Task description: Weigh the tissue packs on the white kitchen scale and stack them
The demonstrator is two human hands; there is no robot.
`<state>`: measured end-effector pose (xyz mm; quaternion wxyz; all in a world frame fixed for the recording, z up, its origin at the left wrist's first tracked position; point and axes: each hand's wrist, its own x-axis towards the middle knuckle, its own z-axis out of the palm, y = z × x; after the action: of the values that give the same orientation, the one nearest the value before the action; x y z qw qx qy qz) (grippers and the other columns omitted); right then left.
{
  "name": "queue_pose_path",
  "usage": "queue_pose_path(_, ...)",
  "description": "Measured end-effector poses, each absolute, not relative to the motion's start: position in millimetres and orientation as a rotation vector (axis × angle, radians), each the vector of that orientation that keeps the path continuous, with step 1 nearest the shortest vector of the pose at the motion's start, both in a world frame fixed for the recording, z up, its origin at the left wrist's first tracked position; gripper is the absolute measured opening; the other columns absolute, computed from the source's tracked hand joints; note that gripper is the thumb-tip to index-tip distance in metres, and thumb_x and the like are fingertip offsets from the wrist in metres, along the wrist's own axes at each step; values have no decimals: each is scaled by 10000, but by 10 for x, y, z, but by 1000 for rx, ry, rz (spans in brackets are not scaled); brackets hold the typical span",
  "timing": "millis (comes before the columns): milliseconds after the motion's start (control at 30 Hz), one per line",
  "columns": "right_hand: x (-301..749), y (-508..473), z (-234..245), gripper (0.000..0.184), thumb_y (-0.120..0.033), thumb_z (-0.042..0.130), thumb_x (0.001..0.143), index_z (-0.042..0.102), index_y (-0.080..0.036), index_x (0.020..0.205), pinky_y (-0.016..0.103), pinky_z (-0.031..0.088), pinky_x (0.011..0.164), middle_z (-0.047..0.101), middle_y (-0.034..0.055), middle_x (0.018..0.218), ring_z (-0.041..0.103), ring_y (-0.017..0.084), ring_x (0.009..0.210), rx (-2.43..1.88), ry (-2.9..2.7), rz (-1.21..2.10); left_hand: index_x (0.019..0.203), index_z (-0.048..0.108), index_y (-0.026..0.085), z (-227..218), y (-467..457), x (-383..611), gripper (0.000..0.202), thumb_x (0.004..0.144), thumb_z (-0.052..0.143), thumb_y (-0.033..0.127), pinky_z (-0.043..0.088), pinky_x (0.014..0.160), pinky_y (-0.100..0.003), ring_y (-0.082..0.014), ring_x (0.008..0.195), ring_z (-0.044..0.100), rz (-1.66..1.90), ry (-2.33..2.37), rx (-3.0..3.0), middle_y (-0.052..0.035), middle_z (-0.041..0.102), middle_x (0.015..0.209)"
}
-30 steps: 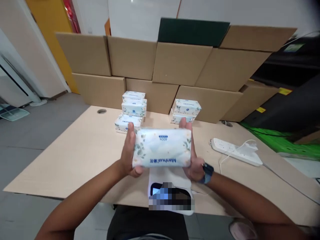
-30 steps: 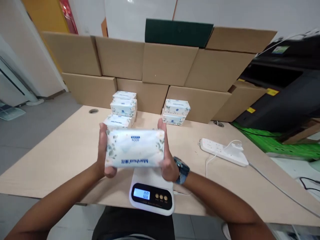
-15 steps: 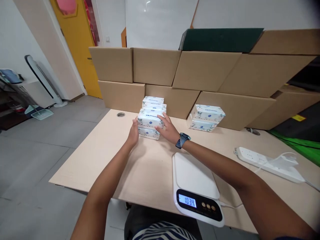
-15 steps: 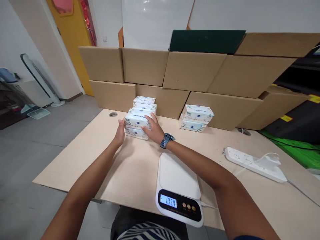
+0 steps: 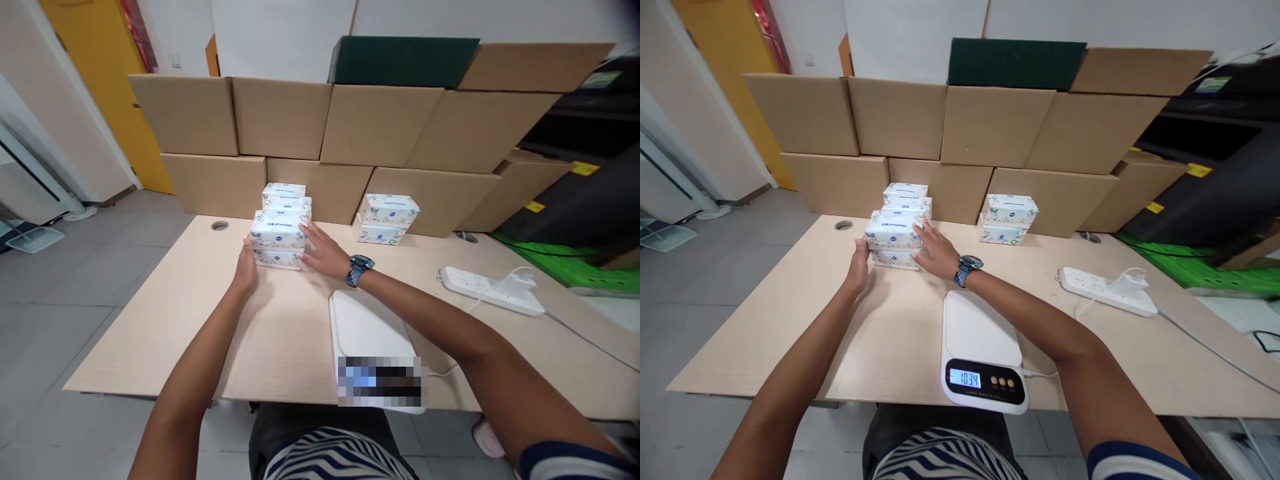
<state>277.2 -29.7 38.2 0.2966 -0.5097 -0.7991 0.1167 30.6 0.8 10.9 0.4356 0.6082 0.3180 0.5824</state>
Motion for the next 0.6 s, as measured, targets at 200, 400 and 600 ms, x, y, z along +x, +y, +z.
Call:
queue_pose_path(200,2947,-356,393,1010,-517,667,945,157,-226,1767,602,302,1347,100,137,1854,193,361,1707,-1317,-2191,455,1588,537,149,198,57,241,1049,970,154,905,229,1393,-462,-318,1668,345,1398,1036,1523,-165,431,1747)
queue_pose_path(400,3684,-574,280,863,-535,812,826,543,-279,1605,566,291,1365,341,96,1797,385,381,1636,-1448,-1873,462,1745,257,242,576,-279,363,1057,935,363,914,-2,1417,-442,-289,1739,50,1632,1052,1819,-109,142,1857)
queue_pose_path(600,4757,-575,222,443,-518,713,988,721,-211,1308,626,504,1189,699,155,1432,661,348,1348,-1557,-1248,367,1736,266,393,855,-683,1419,796,1038,352,765,81,1425,-389,-247,1729,132,1301,681,1969,24,185,1851)
